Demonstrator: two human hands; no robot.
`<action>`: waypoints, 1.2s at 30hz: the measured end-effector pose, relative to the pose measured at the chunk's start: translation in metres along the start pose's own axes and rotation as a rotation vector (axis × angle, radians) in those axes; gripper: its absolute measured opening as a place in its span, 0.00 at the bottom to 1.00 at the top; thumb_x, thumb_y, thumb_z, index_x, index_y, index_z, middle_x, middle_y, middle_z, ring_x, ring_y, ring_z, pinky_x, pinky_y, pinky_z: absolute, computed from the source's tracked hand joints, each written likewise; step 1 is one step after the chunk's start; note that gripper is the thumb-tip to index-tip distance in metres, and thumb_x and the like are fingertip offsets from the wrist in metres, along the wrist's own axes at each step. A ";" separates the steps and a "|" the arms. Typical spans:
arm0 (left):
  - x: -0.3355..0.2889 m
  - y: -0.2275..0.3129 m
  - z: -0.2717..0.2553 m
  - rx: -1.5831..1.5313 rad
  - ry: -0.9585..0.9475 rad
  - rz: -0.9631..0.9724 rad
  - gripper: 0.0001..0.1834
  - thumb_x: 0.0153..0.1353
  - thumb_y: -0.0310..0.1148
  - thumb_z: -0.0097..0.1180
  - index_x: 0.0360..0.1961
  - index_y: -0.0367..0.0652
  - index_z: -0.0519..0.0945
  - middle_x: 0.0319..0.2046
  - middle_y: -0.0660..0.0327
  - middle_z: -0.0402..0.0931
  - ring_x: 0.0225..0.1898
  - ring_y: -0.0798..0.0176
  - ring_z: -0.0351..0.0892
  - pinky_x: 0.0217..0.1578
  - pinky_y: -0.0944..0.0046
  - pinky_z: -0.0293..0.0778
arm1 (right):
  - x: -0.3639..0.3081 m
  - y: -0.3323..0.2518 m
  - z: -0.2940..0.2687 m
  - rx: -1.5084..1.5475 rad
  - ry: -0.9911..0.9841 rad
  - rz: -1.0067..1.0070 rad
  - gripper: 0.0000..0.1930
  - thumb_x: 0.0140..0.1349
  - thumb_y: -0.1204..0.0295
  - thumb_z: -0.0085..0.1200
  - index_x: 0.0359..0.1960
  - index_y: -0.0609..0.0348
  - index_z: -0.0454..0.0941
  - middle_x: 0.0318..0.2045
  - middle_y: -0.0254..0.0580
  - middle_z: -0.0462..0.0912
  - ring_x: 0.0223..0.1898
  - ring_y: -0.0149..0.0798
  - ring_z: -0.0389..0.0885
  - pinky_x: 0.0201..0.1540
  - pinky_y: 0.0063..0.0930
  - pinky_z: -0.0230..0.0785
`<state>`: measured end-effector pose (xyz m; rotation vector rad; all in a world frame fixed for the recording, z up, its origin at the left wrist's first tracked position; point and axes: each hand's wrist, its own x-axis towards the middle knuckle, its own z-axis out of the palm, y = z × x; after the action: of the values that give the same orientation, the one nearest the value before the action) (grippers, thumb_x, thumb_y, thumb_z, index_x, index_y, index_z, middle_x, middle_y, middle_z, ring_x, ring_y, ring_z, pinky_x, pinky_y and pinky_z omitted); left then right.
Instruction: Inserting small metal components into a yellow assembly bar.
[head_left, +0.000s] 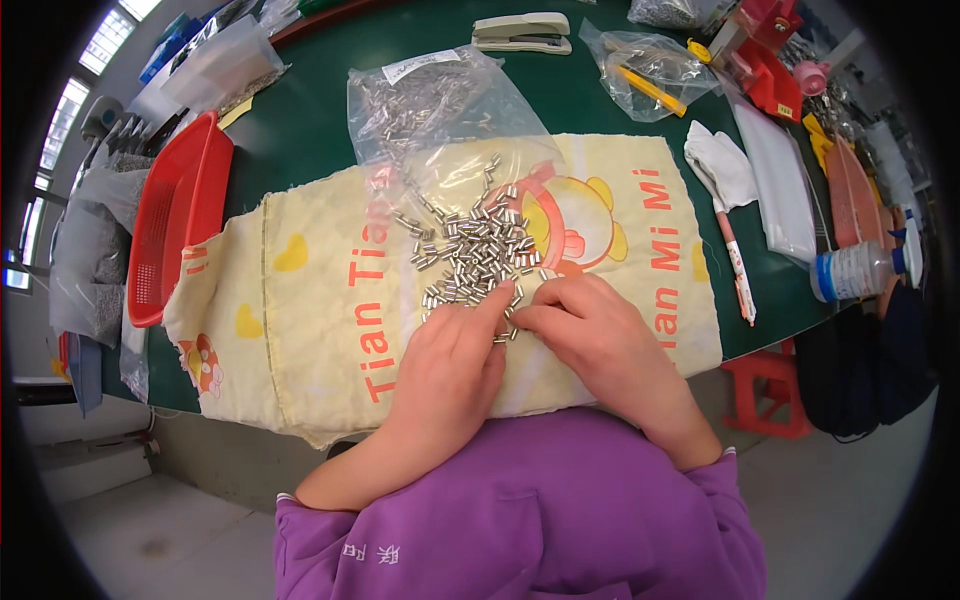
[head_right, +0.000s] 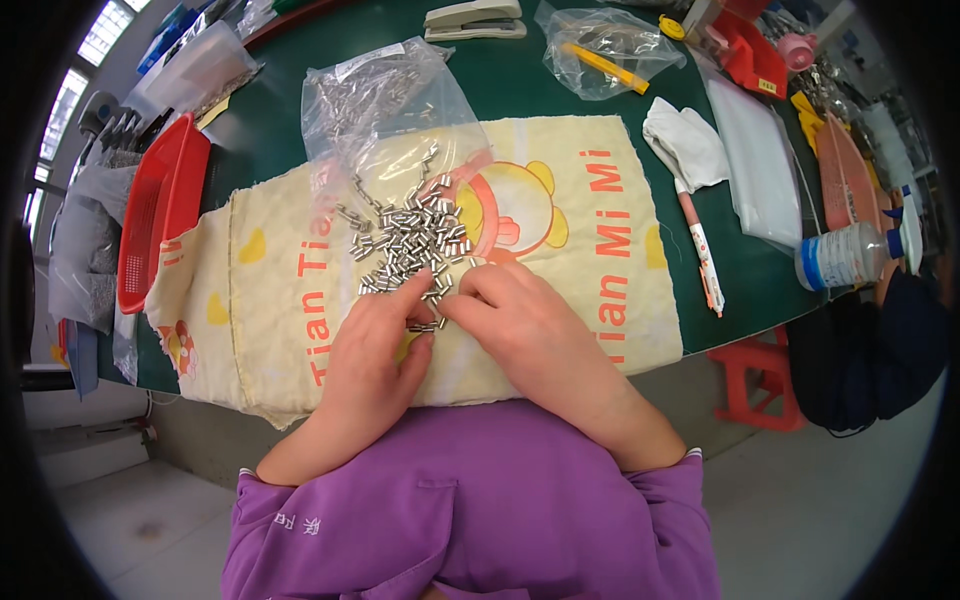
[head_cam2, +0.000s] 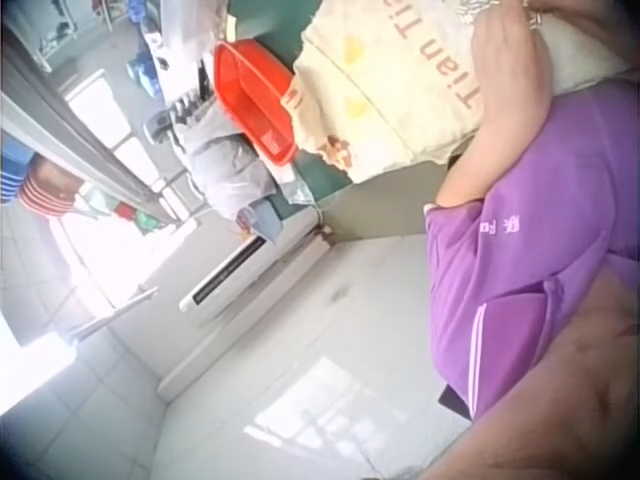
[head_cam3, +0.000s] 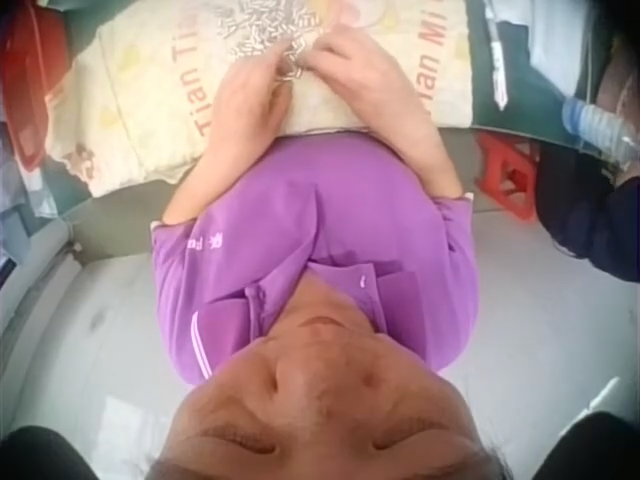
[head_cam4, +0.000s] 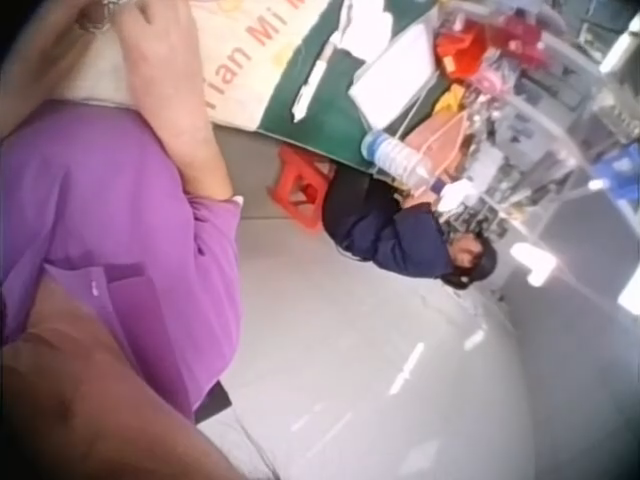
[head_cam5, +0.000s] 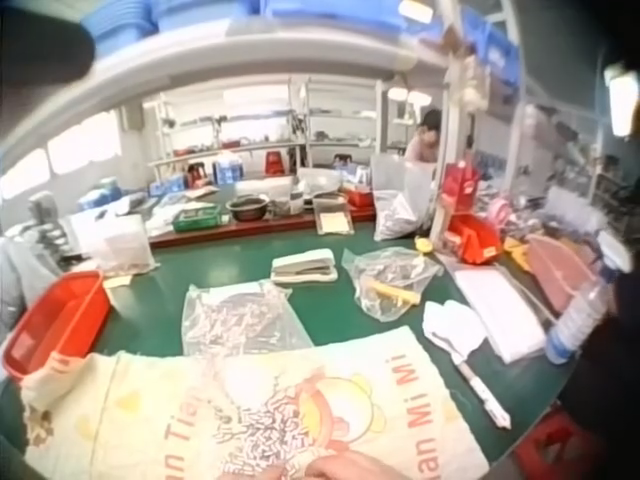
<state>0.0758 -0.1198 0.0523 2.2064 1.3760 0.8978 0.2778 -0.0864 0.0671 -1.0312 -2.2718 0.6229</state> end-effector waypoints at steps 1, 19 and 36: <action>0.000 0.000 0.000 0.001 0.000 -0.001 0.37 0.51 0.16 0.63 0.65 0.40 0.72 0.37 0.59 0.79 0.40 0.54 0.78 0.42 0.57 0.74 | 0.000 0.000 -0.002 -0.017 -0.020 -0.019 0.10 0.57 0.78 0.56 0.41 0.60 0.81 0.39 0.41 0.78 0.44 0.46 0.78 0.47 0.36 0.73; -0.011 0.003 -0.006 -0.024 -0.019 -0.040 0.40 0.52 0.17 0.65 0.69 0.37 0.67 0.39 0.58 0.78 0.41 0.55 0.76 0.43 0.58 0.74 | -0.001 -0.002 0.011 -0.021 -0.025 -0.081 0.13 0.55 0.78 0.53 0.43 0.60 0.80 0.40 0.41 0.77 0.44 0.46 0.77 0.49 0.36 0.71; -0.008 0.000 -0.007 0.020 -0.002 -0.064 0.39 0.55 0.14 0.61 0.70 0.37 0.66 0.36 0.59 0.76 0.38 0.57 0.76 0.40 0.60 0.75 | -0.003 -0.004 0.013 0.035 -0.055 -0.059 0.13 0.56 0.78 0.53 0.44 0.57 0.80 0.42 0.39 0.80 0.45 0.46 0.78 0.50 0.37 0.72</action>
<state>0.0683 -0.1272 0.0541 2.1641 1.4524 0.8628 0.2690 -0.0937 0.0588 -0.9378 -2.3217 0.6714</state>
